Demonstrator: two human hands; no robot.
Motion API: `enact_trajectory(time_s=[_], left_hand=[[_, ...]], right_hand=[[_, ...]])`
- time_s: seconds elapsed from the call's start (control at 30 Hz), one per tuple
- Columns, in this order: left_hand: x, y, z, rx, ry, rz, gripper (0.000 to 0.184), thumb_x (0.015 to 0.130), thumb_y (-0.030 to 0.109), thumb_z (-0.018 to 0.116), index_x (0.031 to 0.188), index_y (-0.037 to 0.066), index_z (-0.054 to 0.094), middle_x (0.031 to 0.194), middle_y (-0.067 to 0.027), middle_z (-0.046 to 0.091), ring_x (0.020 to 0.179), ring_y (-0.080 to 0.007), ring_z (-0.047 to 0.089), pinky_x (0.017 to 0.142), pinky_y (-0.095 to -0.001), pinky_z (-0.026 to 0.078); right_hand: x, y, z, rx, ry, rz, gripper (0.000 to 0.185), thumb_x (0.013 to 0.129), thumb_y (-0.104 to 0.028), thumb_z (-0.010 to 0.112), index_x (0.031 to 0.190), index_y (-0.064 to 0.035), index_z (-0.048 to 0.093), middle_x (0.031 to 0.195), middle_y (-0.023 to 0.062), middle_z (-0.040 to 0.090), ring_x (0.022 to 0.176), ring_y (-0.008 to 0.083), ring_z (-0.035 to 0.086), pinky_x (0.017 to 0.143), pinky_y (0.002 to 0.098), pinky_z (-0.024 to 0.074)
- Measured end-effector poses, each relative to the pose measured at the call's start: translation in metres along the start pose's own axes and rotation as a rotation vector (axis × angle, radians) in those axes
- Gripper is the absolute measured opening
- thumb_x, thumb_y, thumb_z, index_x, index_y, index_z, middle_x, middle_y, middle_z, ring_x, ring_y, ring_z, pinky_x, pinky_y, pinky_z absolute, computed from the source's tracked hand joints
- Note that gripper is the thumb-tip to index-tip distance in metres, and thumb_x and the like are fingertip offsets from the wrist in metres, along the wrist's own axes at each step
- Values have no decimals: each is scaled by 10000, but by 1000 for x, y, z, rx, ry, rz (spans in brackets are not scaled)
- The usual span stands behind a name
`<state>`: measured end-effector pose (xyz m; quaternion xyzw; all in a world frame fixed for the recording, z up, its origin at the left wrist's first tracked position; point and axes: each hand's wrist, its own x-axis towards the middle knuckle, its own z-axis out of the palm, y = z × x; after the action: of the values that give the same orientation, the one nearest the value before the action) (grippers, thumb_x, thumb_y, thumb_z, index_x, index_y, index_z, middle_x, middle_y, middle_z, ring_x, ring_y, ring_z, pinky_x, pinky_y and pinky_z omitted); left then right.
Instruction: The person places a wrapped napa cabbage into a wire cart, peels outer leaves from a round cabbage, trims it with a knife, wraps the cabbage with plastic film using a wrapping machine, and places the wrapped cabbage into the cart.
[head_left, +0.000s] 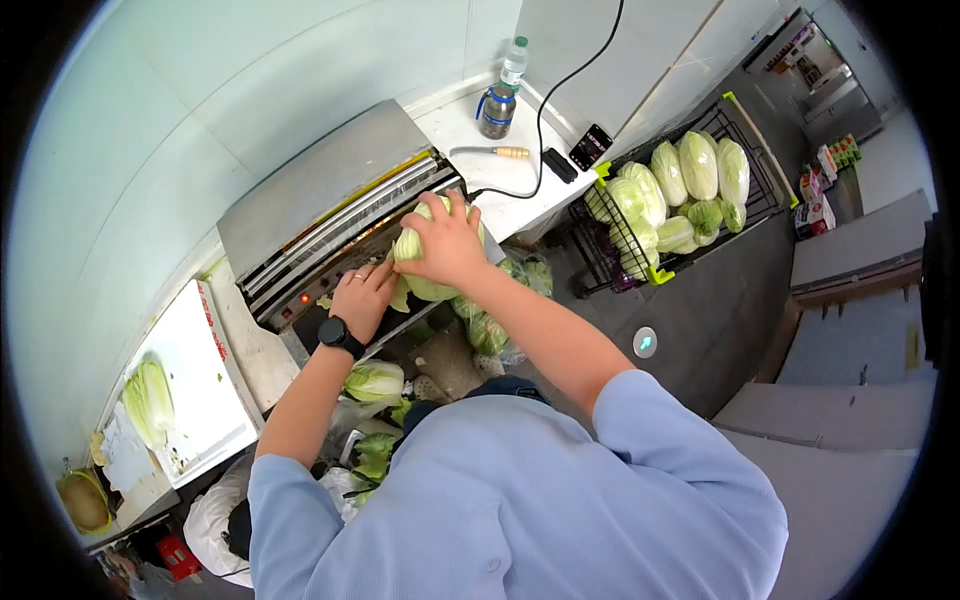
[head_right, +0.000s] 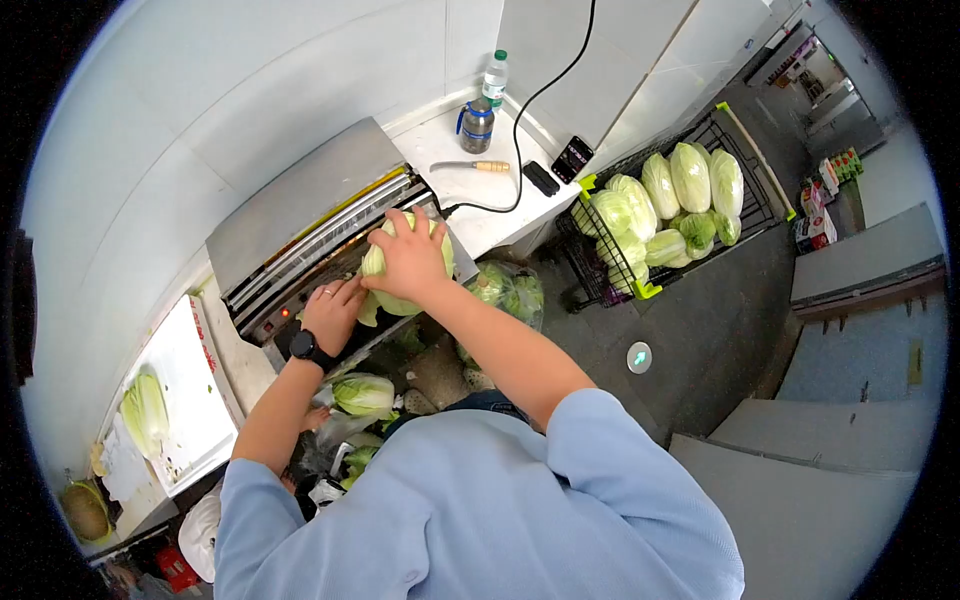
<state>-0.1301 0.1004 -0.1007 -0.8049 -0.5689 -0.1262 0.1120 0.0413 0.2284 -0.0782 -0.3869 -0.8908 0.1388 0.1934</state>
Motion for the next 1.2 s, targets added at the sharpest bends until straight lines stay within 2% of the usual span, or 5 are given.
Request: enact_trajectory(time_s=[0.27,0.5,0.77,0.9,1.2], left_hand=[[2,-1,9,-100,60,-92,325,786,68,626,1100,75,710,1252,-21,683,1016,-224,635,894,-374,521],[-8,19,38,-286,185,-439,286,717,-25,644,971,63,739,1007,-81,739,928,-307,665,859,-409,538],[17,67,6,-478,335,-765,506,788,105,733,1281,61,626,1129,-130,704,1049,-350,645,916,-444,522],[22,101,-1,-751,483,-639,646,748,202,798,1334,58,568,1473,-218,421,1320,-422,431,1089,-489,388],[50,125,16,-15,345,-831,489,753,214,799,1188,84,618,1447,-191,445,1375,-405,386,1123,-594,299]], right_hand=[[-8,54,-13,310,31,-114,581,622,-445,874,1139,-243,703,1441,109,468,1403,426,310,1135,576,265],[-6,116,-31,618,-135,-210,627,613,-278,915,1184,-175,676,1475,133,421,1390,367,373,1150,487,343],[-6,117,-27,692,-122,-192,585,659,-274,896,1186,-150,673,1466,135,419,1358,360,420,1120,464,375],[-6,125,-21,721,-107,-224,599,665,-316,894,1194,-139,675,1463,135,420,1360,361,405,1113,479,372],[-15,106,-30,539,-82,-296,598,662,-305,884,1188,-124,667,1462,146,420,1361,374,391,1118,484,355]])
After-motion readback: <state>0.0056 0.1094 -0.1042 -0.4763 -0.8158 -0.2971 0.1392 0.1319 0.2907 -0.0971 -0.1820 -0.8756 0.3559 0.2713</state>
